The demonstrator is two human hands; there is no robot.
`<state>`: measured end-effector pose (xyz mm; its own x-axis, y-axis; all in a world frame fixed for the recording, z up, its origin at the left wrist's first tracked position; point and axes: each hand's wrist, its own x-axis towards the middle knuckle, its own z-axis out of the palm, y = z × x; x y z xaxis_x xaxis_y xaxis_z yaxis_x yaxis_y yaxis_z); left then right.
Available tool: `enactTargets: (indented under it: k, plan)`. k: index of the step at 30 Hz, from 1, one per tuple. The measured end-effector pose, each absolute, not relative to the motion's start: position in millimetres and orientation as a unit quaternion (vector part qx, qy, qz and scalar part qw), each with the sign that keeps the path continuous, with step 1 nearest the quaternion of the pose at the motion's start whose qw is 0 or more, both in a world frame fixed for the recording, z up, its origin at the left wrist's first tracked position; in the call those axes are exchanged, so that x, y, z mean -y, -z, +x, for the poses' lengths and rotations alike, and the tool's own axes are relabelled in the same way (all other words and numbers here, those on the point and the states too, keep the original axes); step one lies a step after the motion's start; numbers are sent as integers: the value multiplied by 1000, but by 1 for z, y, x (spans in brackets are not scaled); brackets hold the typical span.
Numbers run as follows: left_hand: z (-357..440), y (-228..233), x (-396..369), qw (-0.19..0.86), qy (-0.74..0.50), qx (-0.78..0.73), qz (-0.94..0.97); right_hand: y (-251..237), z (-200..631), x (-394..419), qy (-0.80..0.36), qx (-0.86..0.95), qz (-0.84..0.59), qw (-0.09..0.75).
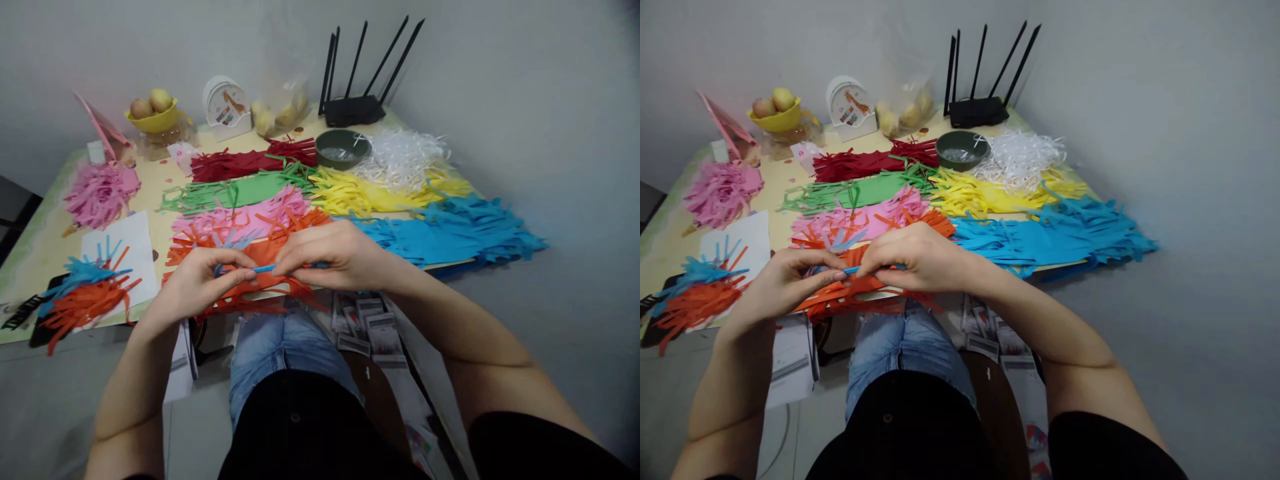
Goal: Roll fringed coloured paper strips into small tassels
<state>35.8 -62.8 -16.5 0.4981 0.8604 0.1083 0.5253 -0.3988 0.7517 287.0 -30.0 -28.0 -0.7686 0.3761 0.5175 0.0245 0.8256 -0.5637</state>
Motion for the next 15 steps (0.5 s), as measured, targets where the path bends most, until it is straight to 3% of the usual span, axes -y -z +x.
enactTargets:
  k: [4, 7, 11, 15]
  plan:
    - [37, 23, 61, 242, -263, -428, 830, 23, 292, 28, -332, 893, -119, 279]
    - [35, 31, 61, 118, -303, -424, 845, 26, 285, 19, -459, 817, -189, 293]
    - [31, 46, 60, 48, -362, -428, 826, 44, 267, 10, -641, 692, -189, 273]
    - [34, 59, 60, -30, -413, -423, 806, 58, 252, 13, -725, 588, -174, 315]
